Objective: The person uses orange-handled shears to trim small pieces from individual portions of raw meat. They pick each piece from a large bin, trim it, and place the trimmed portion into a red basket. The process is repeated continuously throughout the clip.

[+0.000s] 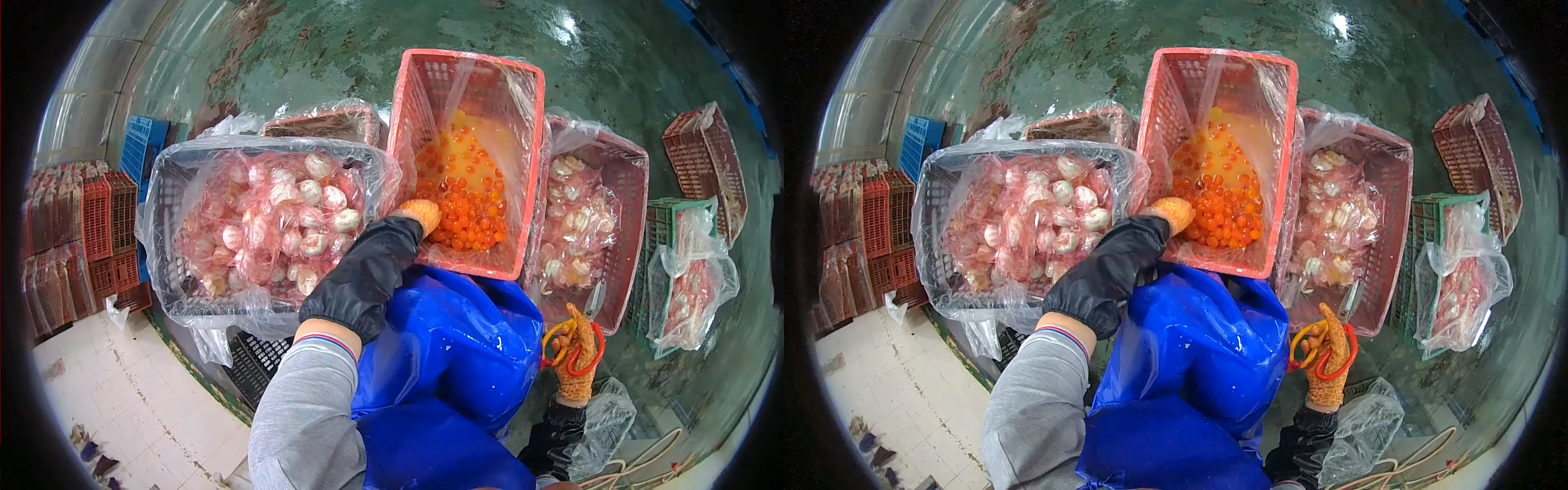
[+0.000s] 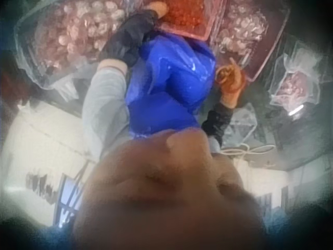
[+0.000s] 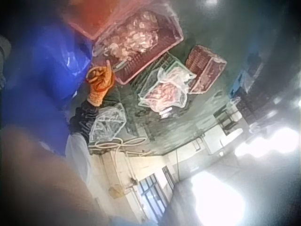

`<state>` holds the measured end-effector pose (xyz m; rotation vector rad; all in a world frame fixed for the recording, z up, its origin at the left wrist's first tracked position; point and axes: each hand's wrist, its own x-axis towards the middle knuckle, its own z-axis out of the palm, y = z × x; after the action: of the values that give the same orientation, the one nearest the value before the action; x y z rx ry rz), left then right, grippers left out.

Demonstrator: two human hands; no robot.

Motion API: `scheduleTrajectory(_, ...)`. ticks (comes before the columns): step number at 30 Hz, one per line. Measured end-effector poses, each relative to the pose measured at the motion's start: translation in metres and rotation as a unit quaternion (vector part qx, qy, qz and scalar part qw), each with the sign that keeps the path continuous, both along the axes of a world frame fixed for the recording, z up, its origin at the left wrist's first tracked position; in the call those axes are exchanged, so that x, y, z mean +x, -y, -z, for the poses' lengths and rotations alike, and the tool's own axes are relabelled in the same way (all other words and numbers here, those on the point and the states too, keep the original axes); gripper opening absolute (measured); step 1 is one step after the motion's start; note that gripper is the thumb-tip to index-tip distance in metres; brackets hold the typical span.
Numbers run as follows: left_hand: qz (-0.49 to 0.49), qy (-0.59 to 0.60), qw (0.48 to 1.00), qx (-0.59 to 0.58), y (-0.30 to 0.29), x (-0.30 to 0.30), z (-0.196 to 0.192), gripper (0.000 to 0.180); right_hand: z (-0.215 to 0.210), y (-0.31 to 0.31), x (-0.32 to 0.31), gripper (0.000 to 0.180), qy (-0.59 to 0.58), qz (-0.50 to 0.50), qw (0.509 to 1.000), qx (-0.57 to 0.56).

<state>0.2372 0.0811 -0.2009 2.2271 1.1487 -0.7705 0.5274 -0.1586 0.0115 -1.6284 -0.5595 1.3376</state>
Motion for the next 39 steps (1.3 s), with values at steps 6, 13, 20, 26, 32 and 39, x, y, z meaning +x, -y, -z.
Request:
scheduleTrajectory(6, -0.092, 0.309, 0.921, 0.218, -0.031, 0.044, -0.108, 0.023, 0.007, 0.022, 0.006, 0.035, -0.154, 0.096, 0.983, -0.003)
scheduleTrajectory(13, -0.065, 0.392, 0.916, 0.052, 0.012, 0.165, -0.220, 0.054, -0.007, 0.030, -0.002, 0.033, -0.248, 0.147, 0.957, 0.033)
scheduleTrajectory(20, -0.051, 0.293, 0.950, 0.093, 0.007, 0.143, -0.193, 0.072, 0.001, 0.072, 0.004, 0.031, -0.173, 0.155, 0.971, 0.052)
scheduleTrajectory(26, 0.130, 0.225, 0.960, 0.101, 0.007, -0.018, -0.100, 0.052, 0.020, 0.081, 0.003, 0.032, -0.306, 0.202, 0.928, 0.065)
scheduleTrajectory(32, -0.162, 0.117, 0.979, -0.043, 0.077, -0.050, -0.133, 0.060, 0.016, 0.076, 0.002, 0.032, -0.238, 0.130, 0.958, 0.089)
scheduleTrajectory(39, -0.134, 0.173, 0.975, 0.023, 0.080, -0.043, -0.109, 0.055, -0.026, 0.065, -0.003, 0.030, -0.111, -0.005, 0.991, 0.076)
